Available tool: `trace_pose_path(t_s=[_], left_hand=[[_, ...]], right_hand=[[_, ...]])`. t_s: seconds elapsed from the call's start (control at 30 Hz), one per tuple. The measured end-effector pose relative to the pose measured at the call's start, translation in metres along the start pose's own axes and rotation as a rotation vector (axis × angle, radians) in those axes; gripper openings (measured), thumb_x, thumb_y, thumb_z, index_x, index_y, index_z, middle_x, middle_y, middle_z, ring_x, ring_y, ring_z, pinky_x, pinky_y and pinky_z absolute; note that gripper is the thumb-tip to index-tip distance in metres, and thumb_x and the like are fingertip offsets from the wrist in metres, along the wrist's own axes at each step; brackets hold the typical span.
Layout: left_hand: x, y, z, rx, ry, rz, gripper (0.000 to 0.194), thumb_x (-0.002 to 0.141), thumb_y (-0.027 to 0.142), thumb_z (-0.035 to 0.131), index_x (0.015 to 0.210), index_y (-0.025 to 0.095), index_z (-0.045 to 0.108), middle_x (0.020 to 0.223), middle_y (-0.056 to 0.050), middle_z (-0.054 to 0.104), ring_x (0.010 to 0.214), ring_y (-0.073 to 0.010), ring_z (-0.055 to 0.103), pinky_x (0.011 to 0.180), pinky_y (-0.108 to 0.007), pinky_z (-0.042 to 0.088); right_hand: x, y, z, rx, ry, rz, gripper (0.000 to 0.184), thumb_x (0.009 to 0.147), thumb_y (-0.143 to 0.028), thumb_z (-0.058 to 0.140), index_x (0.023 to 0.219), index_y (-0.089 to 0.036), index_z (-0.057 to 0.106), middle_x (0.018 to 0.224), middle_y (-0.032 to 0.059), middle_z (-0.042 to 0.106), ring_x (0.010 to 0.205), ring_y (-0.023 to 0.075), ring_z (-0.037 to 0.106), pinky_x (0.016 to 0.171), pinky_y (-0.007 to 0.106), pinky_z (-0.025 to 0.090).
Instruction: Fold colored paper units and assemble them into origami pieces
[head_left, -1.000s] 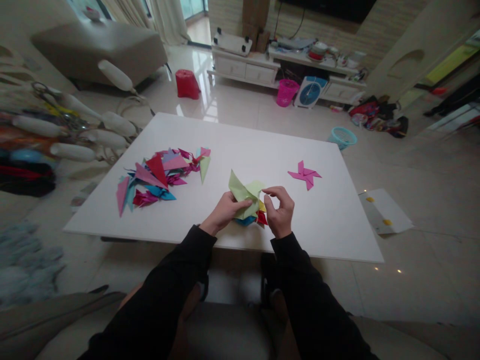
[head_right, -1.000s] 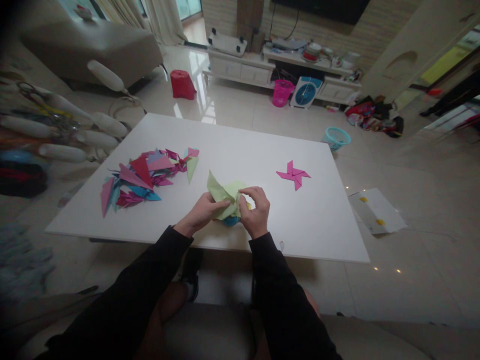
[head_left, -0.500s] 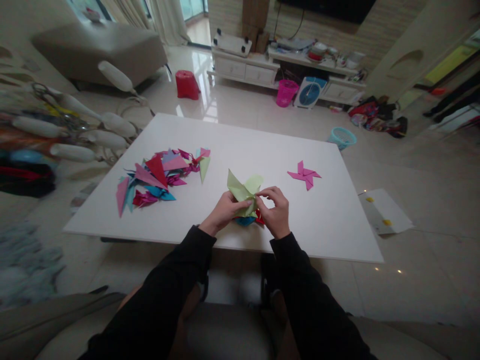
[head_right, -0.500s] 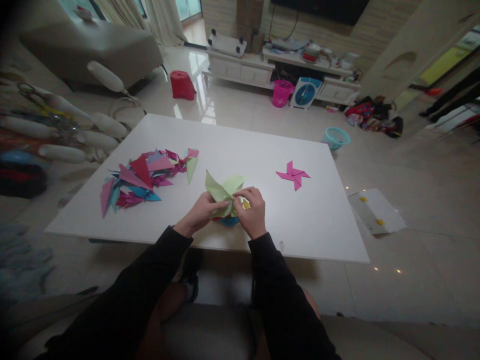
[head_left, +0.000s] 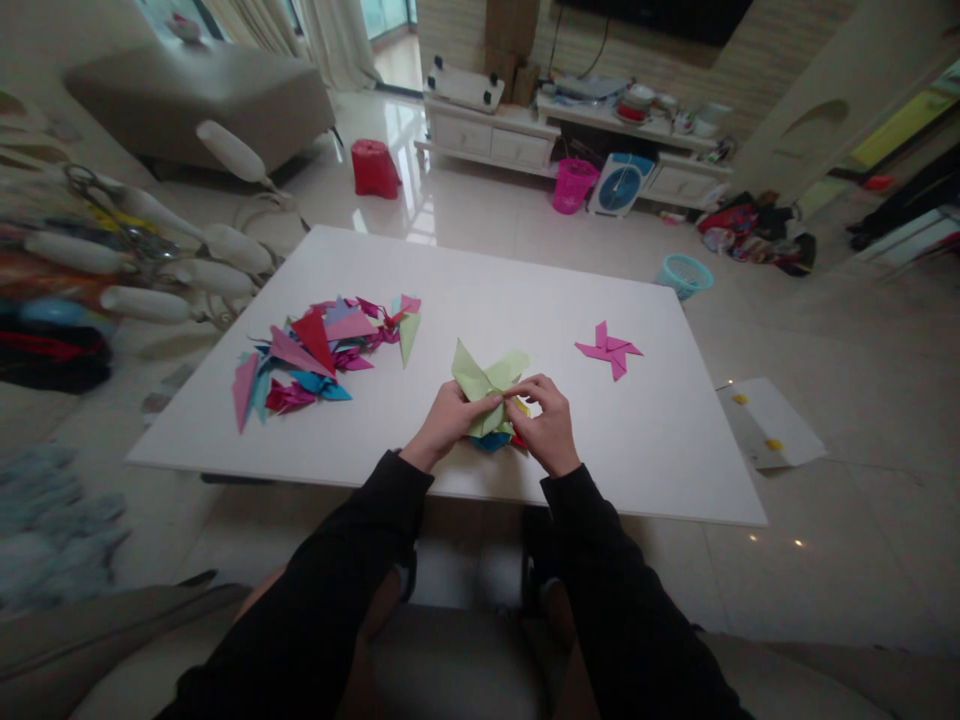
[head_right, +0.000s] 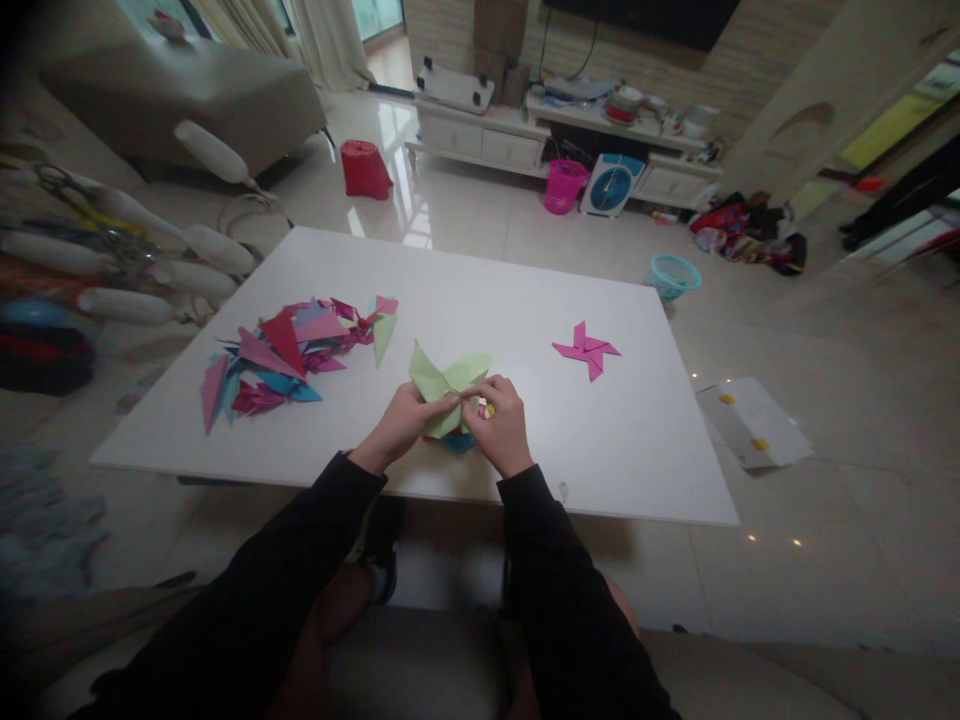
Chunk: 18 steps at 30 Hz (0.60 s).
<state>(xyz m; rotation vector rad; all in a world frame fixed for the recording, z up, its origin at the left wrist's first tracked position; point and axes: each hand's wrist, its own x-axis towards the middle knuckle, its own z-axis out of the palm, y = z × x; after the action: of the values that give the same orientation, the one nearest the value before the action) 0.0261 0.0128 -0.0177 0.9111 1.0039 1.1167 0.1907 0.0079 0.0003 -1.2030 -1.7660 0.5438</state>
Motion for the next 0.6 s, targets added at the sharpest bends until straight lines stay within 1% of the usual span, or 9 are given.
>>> trace_pose_path(t_s=[0.13,0.33,0.5,0.6], left_hand=[[0.0,0.001,0.0001,-0.002,0.001,-0.002,0.052,0.066,0.037,0.088,0.11,0.01,0.076,0.116,-0.015,0.075,0.1,-0.027,0.072,0.09,-0.037,0.056],[0.0012,-0.0011,-0.0011,-0.013,-0.006,-0.022,0.052,0.066,0.036,0.088,0.109,0.01,0.076,0.117,-0.016,0.075,0.1,-0.0283,0.072,0.087,-0.038,0.057],[0.0014,-0.002,-0.0018,-0.012,-0.003,-0.022,0.052,0.064,0.032,0.089,0.109,0.01,0.076,0.114,-0.015,0.076,0.097,-0.0266,0.073,0.087,-0.036,0.057],[0.001,-0.0017,-0.0016,-0.009,-0.007,-0.021,0.052,0.063,0.031,0.089,0.109,0.01,0.076,0.115,-0.016,0.075,0.097,-0.0272,0.073,0.087,-0.037,0.057]], right_hand=[[-0.0001,0.0011,0.0004,0.026,-0.014,0.008,0.012,0.084,-0.015,0.065,0.084,-0.023,0.074,0.087,0.0039,0.064,0.088,0.0204,0.061,0.076,0.034,0.051],[0.0004,-0.0002,-0.0004,0.025,-0.01,0.042,0.006,0.083,-0.019,0.068,0.083,-0.022,0.073,0.086,0.0034,0.064,0.086,0.0198,0.061,0.074,0.033,0.051],[0.0008,0.0003,-0.0008,0.032,-0.004,0.053,0.006,0.083,-0.018,0.068,0.083,-0.022,0.073,0.085,0.003,0.065,0.083,0.0193,0.061,0.072,0.033,0.05],[0.0009,0.0009,-0.0008,0.041,-0.004,0.067,0.006,0.082,-0.017,0.068,0.082,-0.022,0.072,0.084,0.0027,0.065,0.081,0.0187,0.061,0.072,0.032,0.05]])
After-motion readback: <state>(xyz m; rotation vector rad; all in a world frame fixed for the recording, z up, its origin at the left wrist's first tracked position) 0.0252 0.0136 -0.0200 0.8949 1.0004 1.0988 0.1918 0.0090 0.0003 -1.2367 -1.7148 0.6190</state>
